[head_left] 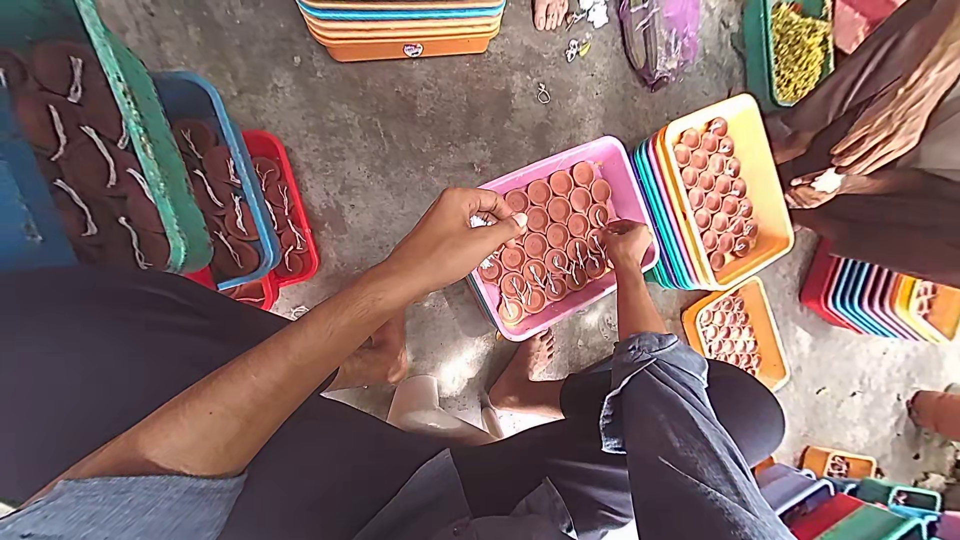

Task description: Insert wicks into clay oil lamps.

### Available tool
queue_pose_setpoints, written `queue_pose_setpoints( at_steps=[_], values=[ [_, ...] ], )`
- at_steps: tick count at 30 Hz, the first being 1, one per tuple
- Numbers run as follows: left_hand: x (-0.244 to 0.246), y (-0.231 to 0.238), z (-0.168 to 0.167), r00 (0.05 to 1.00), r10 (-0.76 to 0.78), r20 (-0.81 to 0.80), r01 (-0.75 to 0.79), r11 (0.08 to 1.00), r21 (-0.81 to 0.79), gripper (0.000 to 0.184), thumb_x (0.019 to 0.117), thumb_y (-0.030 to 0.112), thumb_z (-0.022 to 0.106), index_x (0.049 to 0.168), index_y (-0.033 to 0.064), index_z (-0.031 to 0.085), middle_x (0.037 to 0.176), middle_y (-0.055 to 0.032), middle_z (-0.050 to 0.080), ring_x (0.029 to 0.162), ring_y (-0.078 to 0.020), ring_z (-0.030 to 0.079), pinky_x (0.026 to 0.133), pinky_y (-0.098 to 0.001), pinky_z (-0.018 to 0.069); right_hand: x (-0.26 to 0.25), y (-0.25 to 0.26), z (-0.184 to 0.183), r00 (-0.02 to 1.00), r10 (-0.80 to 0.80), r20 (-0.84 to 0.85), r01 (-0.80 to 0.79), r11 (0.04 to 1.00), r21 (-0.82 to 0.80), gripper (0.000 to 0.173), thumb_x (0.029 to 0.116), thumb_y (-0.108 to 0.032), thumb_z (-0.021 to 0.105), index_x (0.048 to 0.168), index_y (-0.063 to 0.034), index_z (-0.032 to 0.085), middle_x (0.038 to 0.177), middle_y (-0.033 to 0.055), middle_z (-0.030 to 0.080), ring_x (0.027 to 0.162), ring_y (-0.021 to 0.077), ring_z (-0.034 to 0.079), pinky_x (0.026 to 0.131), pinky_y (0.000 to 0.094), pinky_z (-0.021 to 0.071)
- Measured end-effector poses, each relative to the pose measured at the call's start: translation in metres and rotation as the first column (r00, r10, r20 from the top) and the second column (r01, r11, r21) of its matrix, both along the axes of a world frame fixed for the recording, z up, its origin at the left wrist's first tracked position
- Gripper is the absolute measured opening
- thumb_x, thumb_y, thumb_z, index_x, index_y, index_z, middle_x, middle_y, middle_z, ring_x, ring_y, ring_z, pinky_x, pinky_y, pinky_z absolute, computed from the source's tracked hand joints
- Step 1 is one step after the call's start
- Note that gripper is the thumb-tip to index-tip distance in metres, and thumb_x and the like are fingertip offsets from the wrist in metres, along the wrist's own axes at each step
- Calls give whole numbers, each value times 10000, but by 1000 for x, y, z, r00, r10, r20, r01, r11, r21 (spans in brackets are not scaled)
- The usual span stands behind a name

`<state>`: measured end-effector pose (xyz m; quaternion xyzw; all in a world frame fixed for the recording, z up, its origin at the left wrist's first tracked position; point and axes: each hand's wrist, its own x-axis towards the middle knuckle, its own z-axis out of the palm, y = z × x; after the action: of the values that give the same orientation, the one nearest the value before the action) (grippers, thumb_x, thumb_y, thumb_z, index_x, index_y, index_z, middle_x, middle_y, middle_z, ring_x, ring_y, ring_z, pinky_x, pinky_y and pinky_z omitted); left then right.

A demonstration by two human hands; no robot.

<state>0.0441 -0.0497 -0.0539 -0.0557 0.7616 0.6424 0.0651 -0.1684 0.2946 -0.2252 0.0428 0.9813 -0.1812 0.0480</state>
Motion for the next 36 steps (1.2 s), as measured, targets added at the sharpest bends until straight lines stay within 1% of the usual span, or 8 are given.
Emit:
queue_pose_setpoints(
  at_steps=[6,9,12,16,19,23,30,36],
  values=[
    [-3,4,3,999,4,39,-11,985,170,362,1093,248,371,1153,99,696,1033,-1,754,992,-109,692,845,-316,561,15,-11,55,999,-31,-32,32,999,31,345,814,-148,727,1142,-43,750,1180,231,702,1166,447,624,956,670,473],
    [-3,4,3,1000,-14,-4,14,971,239,401,1034,179,308,1290,79,600,1135,-52,717,1042,-155,678,842,-347,578,40,-45,101,990,54,-134,-86,966,-244,260,862,-163,728,1092,-45,762,1056,149,749,944,291,713,853,534,553],
    [-3,3,2,998,-48,-42,57,968,244,429,1003,108,309,1375,71,518,1182,-68,707,1085,-162,671,883,-349,565,96,-89,152,976,218,-17,-178,747,-641,213,982,-288,696,1066,-103,758,928,24,748,793,121,697,698,329,586],
    [-2,0,4,996,-88,-27,92,974,207,503,952,33,396,1451,57,449,1208,-88,699,1096,-165,681,916,-350,574,161,-125,183,907,409,105,-113,476,-872,354,967,-348,717,1197,-84,662,992,66,726,811,166,701,697,334,607],
    [1,0,8,995,-100,3,97,976,196,524,950,-8,424,1471,51,436,1250,-92,692,1108,-158,683,934,-336,571,182,-136,179,929,361,79,-79,403,-912,413,849,-191,849,1176,-83,621,1008,93,714,805,183,714,723,337,629],
    [2,1,18,993,-111,28,100,956,275,599,926,-73,524,1501,51,409,1273,-108,684,1136,-178,678,970,-341,561,186,-136,169,960,272,62,-19,286,-958,257,856,18,795,1090,-11,693,962,157,735,807,231,737,775,381,639],
    [4,6,16,992,-108,-71,127,919,374,788,817,-40,816,1501,41,433,1318,-136,632,1149,-237,682,991,-355,594,190,-137,174,912,216,349,393,-216,-894,232,928,108,637,1145,25,644,966,159,708,832,215,724,856,384,623],
    [6,9,9,982,-4,-187,66,944,323,391,878,5,780,1252,7,664,1179,-109,695,1024,-200,703,858,-317,625,198,-142,174,895,229,384,440,-306,-844,227,936,104,628,1146,20,648,990,176,708,847,236,729,859,402,624]
  ],
)
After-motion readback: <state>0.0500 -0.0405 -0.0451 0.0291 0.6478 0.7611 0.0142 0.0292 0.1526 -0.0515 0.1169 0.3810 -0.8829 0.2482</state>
